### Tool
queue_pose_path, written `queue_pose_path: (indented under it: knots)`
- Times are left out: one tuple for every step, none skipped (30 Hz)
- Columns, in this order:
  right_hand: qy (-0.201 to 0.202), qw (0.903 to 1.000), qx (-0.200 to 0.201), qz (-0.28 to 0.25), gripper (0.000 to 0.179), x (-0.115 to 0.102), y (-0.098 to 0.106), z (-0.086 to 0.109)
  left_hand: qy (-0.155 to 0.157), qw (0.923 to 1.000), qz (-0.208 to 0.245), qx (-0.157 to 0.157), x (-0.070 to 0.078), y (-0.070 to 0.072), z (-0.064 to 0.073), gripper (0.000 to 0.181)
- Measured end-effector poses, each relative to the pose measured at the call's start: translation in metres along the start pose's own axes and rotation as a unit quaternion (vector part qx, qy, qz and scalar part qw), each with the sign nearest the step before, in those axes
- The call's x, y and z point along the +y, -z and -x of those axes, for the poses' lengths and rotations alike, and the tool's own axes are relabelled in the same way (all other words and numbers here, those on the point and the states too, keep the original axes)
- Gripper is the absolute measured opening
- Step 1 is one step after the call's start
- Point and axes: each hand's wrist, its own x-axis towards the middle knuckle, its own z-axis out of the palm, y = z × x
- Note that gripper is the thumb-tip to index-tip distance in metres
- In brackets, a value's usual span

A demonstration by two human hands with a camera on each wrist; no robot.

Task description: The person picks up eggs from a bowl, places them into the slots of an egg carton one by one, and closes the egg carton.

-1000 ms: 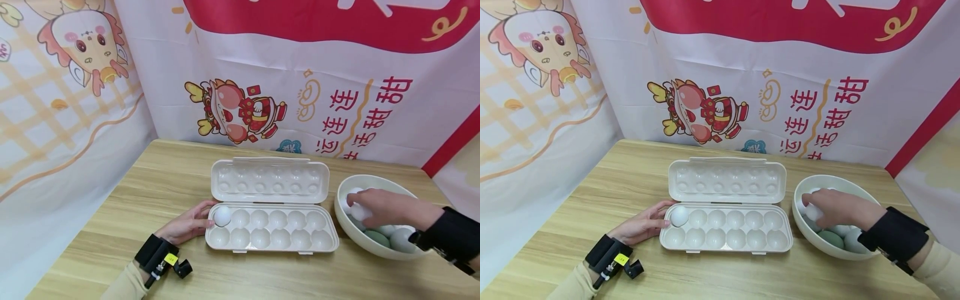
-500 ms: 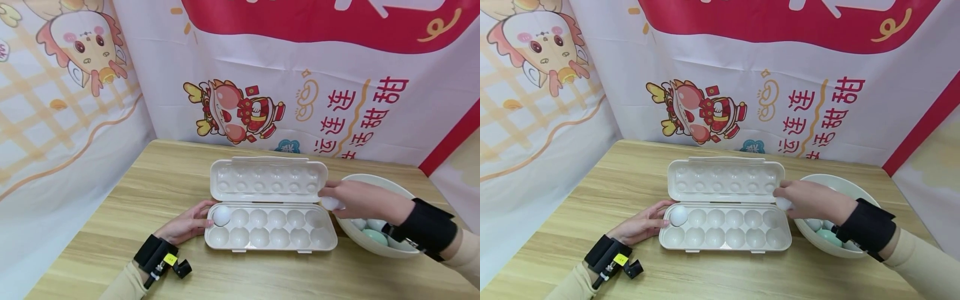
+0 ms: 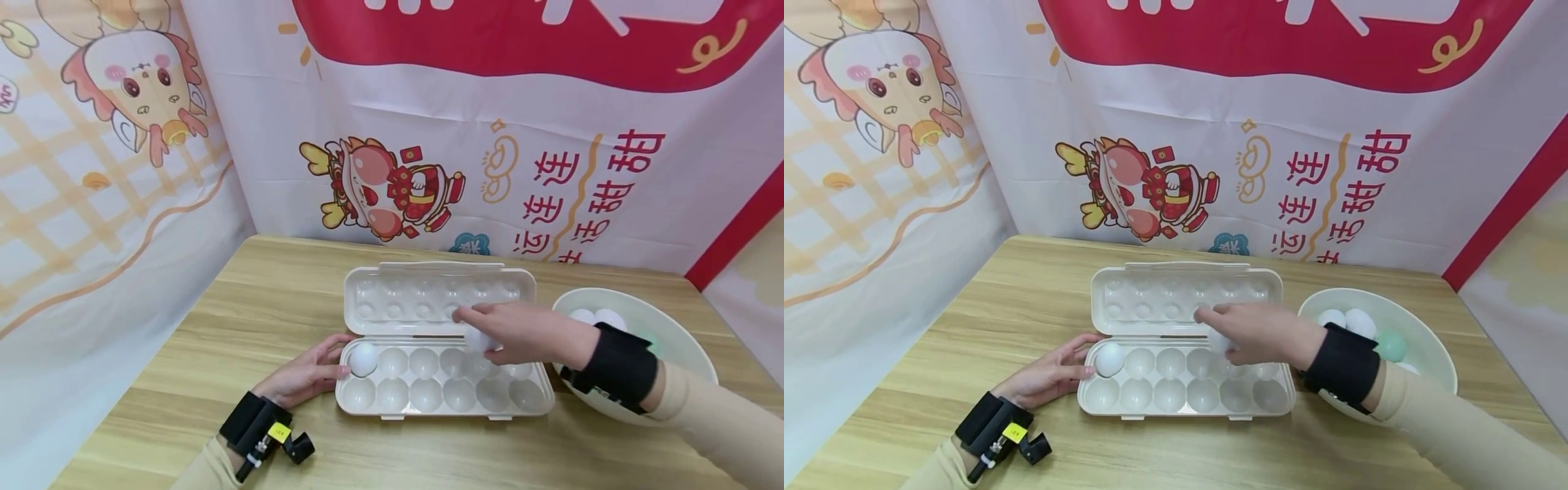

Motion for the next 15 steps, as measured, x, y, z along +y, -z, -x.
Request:
queue_pose_path:
  knots:
    - [0.002, 1.0, 0.0, 0.0, 0.055, -0.003, -0.001, -0.004, 0.001, 1.0, 0.001, 0.0, 0.0, 0.0, 0.0, 0.057]
    - [0.005, 1.0, -0.002, 0.0, 0.053, -0.007, -0.002, -0.008, 0.001, 1.0, 0.001, 0.0, 0.0, 0.0, 0.0, 0.057]
    - [0.009, 0.9999, -0.003, 0.003, 0.05, -0.01, -0.003, -0.013, 0.001, 1.0, 0.002, 0.0, 0.0, 0.0, 0.0, 0.057]
    - [0.017, 0.9998, -0.004, 0.005, 0.048, -0.013, -0.004, -0.017, 0.001, 1.0, 0.002, 0.0, 0.0, -0.001, 0.0, 0.057]
    - [0.026, 0.9996, -0.005, 0.008, 0.045, -0.016, -0.005, -0.021, 0.001, 1.0, 0.002, 0.001, 0.0, -0.001, 0.0, 0.057]
    - [0.038, 0.9992, -0.004, 0.012, 0.043, -0.019, -0.007, -0.025, 0.001, 1.0, 0.002, 0.001, 0.0, -0.001, 0.0, 0.057]
    - [0.051, 0.9986, -0.003, 0.016, 0.041, -0.022, -0.009, -0.029, 0.001, 1.0, 0.004, 0.001, 0.0, -0.001, 0.0, 0.057]
    - [0.064, 0.9977, -0.002, 0.022, 0.04, -0.025, -0.011, -0.033, 0.0, 1.0, 0.005, 0.001, 0.0, -0.001, 0.0, 0.057]
    - [0.075, 0.9968, -0.001, 0.026, 0.04, -0.027, -0.012, -0.036, 0.0, 1.0, 0.006, 0.0, 0.0, -0.001, 0.0, 0.056]
    - [0.083, 0.9961, -0.001, 0.028, 0.04, -0.03, -0.014, -0.039, 0.0, 1.0, 0.007, 0.0, -0.001, -0.001, -0.001, 0.056]
    - [0.089, 0.9956, -0.001, 0.029, 0.039, -0.032, -0.016, -0.042, 0.0, 1.0, 0.007, -0.001, -0.001, -0.001, -0.001, 0.056]
    - [0.093, 0.9951, -0.002, 0.032, 0.04, -0.034, -0.018, -0.045, 0.0, 1.0, 0.008, -0.001, -0.001, -0.001, -0.001, 0.055]
    - [0.096, 0.9948, -0.003, 0.034, 0.04, -0.036, -0.019, -0.047, 0.0, 1.0, 0.007, -0.002, -0.002, 0.0, -0.001, 0.055]
    - [0.098, 0.9945, -0.003, 0.036, 0.04, -0.038, -0.02, -0.05, 0.001, 1.0, 0.006, -0.003, -0.002, 0.0, -0.001, 0.055]
    - [0.098, 0.9945, -0.003, 0.035, 0.041, -0.039, -0.021, -0.053, 0.001, 1.0, 0.006, -0.004, -0.002, 0.0, -0.001, 0.055]
